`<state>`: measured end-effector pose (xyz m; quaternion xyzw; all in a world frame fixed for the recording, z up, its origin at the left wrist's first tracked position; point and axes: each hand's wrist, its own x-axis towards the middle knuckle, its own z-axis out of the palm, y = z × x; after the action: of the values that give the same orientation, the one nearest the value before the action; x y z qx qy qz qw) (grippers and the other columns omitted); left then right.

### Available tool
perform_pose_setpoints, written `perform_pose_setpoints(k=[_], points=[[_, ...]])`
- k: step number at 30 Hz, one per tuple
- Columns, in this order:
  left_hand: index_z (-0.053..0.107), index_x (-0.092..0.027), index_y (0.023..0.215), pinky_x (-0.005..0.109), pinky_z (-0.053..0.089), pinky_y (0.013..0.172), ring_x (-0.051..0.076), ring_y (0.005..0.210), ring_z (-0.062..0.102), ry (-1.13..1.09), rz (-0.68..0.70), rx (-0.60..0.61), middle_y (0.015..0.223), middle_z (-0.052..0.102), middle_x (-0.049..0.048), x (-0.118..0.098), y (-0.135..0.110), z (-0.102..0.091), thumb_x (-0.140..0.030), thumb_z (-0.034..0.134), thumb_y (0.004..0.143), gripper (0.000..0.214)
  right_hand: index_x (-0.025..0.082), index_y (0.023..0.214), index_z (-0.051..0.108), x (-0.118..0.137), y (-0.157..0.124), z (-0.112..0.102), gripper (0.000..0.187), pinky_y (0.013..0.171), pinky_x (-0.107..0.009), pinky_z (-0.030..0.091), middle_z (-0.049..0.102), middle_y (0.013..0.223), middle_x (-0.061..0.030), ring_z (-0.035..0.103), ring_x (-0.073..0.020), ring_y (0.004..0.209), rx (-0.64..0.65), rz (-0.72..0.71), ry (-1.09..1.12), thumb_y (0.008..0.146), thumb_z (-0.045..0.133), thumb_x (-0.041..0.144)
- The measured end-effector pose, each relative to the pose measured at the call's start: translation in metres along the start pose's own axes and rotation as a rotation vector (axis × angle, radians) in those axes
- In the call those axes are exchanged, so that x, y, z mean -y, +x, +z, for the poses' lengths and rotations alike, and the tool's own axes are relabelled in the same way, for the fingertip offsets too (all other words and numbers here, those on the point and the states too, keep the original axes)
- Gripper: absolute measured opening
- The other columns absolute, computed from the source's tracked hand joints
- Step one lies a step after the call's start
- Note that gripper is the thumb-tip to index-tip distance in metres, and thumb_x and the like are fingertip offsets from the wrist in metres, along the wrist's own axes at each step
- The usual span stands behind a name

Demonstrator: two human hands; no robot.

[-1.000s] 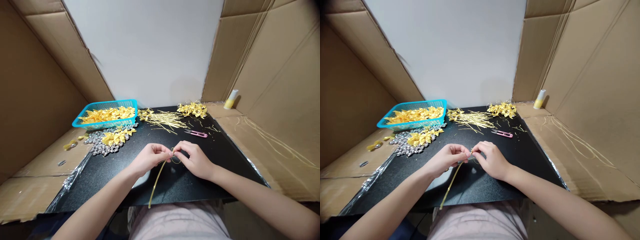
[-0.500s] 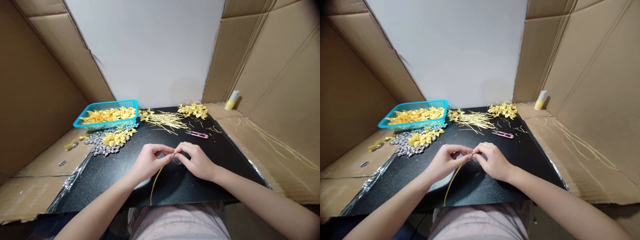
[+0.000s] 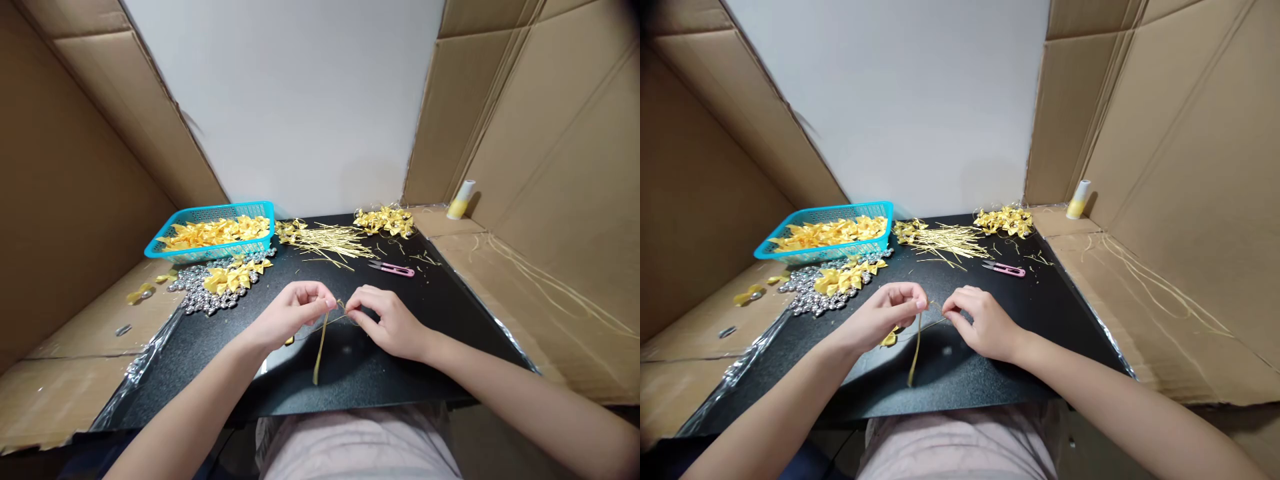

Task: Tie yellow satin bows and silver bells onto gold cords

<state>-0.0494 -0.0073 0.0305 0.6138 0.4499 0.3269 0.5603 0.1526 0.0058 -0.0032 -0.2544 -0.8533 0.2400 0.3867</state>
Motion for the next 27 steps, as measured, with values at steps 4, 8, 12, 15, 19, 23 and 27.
perform_pose_setpoints(k=[4,8,12,15,19,23,27], points=[[0.056,-0.016,0.065,0.020,0.016,0.045,0.006,0.047,0.025,-0.112,-0.025,-0.021,0.051,0.036,-0.0078,0.003,0.003,-0.002,-0.036,0.066,0.072,0.024,0.018,0.076,0.057,0.001,0.000,-0.001,0.015,0.068,-0.028,0.044,0.062,0.073,-0.0025,0.056,-0.0148,0.070,-0.023,-0.002,0.015,0.088,0.051,0.012],[0.054,-0.016,0.063,0.020,0.020,0.048,0.007,0.052,0.031,-0.159,-0.054,-0.035,0.060,0.047,-0.0042,0.001,0.004,-0.001,-0.029,0.065,0.070,0.018,0.018,0.078,0.059,0.002,0.000,-0.002,0.012,0.072,-0.031,0.045,0.065,0.074,-0.0030,0.059,-0.0154,0.071,-0.046,-0.049,0.059,0.087,0.053,0.014],[0.055,-0.016,0.065,0.021,0.023,0.050,0.008,0.054,0.037,-0.110,-0.064,-0.007,0.065,0.057,-0.0009,0.000,0.004,0.000,-0.030,0.063,0.071,0.018,0.019,0.078,0.064,0.003,-0.002,-0.005,0.013,0.079,-0.036,0.043,0.070,0.077,-0.0029,0.062,-0.0163,0.073,-0.046,-0.142,0.076,0.084,0.054,0.014],[0.054,-0.016,0.066,0.022,0.022,0.051,0.008,0.052,0.036,-0.088,-0.064,0.025,0.059,0.053,-0.0026,0.000,0.002,0.000,-0.033,0.062,0.073,0.020,0.020,0.076,0.064,0.003,-0.002,-0.006,0.015,0.075,-0.035,0.043,0.068,0.073,-0.0028,0.061,-0.0165,0.071,-0.139,-0.111,0.048,0.083,0.053,0.014],[0.056,-0.016,0.066,0.022,0.024,0.052,0.008,0.052,0.036,-0.030,-0.051,0.053,0.056,0.051,-0.0038,-0.002,0.001,0.001,-0.033,0.061,0.075,0.020,0.019,0.086,0.064,0.003,0.000,-0.005,0.011,0.076,-0.034,0.047,0.068,0.083,-0.0052,0.062,-0.0180,0.079,-0.222,-0.046,0.086,0.082,0.055,0.014],[0.057,-0.015,0.066,0.021,0.029,0.054,0.008,0.053,0.039,-0.014,-0.009,0.074,0.056,0.046,-0.0056,-0.005,0.000,0.005,-0.031,0.062,0.075,0.019,0.018,0.090,0.064,0.003,0.002,0.000,0.008,0.077,-0.033,0.047,0.069,0.085,-0.0050,0.062,-0.0177,0.082,-0.144,0.004,0.098,0.083,0.061,0.016],[0.057,-0.015,0.066,0.021,0.031,0.053,0.007,0.051,0.040,0.027,0.022,0.036,0.054,0.046,-0.0064,-0.004,0.000,0.009,-0.031,0.062,0.076,0.019,0.018,0.078,0.063,0.001,0.001,0.001,0.009,0.072,-0.032,0.045,0.067,0.072,-0.0021,0.060,-0.0159,0.071,-0.155,0.005,0.026,0.086,0.059,0.017]])
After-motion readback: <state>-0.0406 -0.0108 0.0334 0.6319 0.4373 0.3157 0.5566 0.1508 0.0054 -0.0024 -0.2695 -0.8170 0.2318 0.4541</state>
